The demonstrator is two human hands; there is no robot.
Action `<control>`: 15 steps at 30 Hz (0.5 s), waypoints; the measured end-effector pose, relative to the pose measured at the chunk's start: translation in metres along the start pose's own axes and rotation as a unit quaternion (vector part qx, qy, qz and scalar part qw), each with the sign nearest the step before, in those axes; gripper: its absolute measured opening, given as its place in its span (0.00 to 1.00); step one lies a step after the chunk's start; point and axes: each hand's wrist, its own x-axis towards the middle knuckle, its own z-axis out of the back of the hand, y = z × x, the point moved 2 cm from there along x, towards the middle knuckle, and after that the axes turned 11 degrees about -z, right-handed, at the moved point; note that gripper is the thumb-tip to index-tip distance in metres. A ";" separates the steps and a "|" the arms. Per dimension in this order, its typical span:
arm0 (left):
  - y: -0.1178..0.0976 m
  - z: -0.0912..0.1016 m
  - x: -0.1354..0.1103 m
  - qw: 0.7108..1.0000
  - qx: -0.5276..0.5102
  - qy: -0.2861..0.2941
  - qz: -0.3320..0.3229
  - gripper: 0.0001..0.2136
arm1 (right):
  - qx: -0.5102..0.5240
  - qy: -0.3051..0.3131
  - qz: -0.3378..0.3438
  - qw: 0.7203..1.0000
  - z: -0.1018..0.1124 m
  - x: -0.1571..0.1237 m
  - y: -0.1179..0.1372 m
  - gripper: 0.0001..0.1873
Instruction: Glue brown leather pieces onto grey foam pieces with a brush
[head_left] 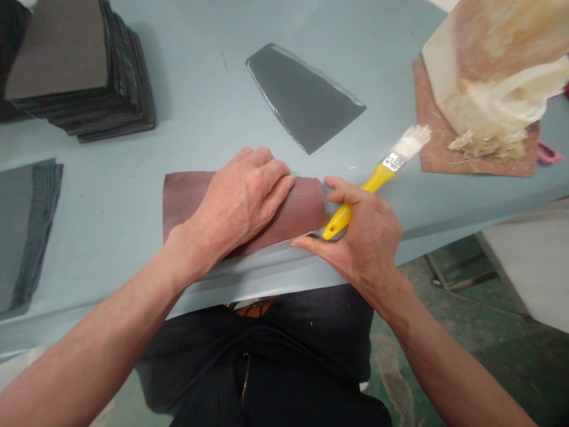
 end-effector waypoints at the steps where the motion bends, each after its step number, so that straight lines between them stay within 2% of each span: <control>1: 0.000 0.000 0.000 1.000 0.003 0.001 -0.001 0.19 | -0.004 -0.005 0.004 1.000 0.000 -0.001 0.000 0.43; 4: -0.001 0.001 0.000 1.000 0.012 0.009 0.001 0.20 | -0.002 -0.022 0.033 0.999 0.001 -0.003 0.000 0.41; 7: -0.003 0.004 -0.003 1.000 0.029 0.004 0.007 0.21 | 0.023 -0.024 0.050 0.998 0.003 -0.005 -0.001 0.35; 10: -0.007 0.010 -0.011 0.998 0.039 -0.049 -0.005 0.20 | 0.065 -0.021 0.053 0.996 0.003 -0.007 0.000 0.30; 13: -0.013 0.014 -0.024 0.992 0.036 -0.107 -0.051 0.17 | 0.099 -0.028 0.053 0.993 0.002 -0.009 0.000 0.29; 15: -0.015 0.013 -0.032 0.990 0.033 -0.123 -0.065 0.14 | 0.108 -0.029 0.043 0.993 0.002 -0.010 0.000 0.29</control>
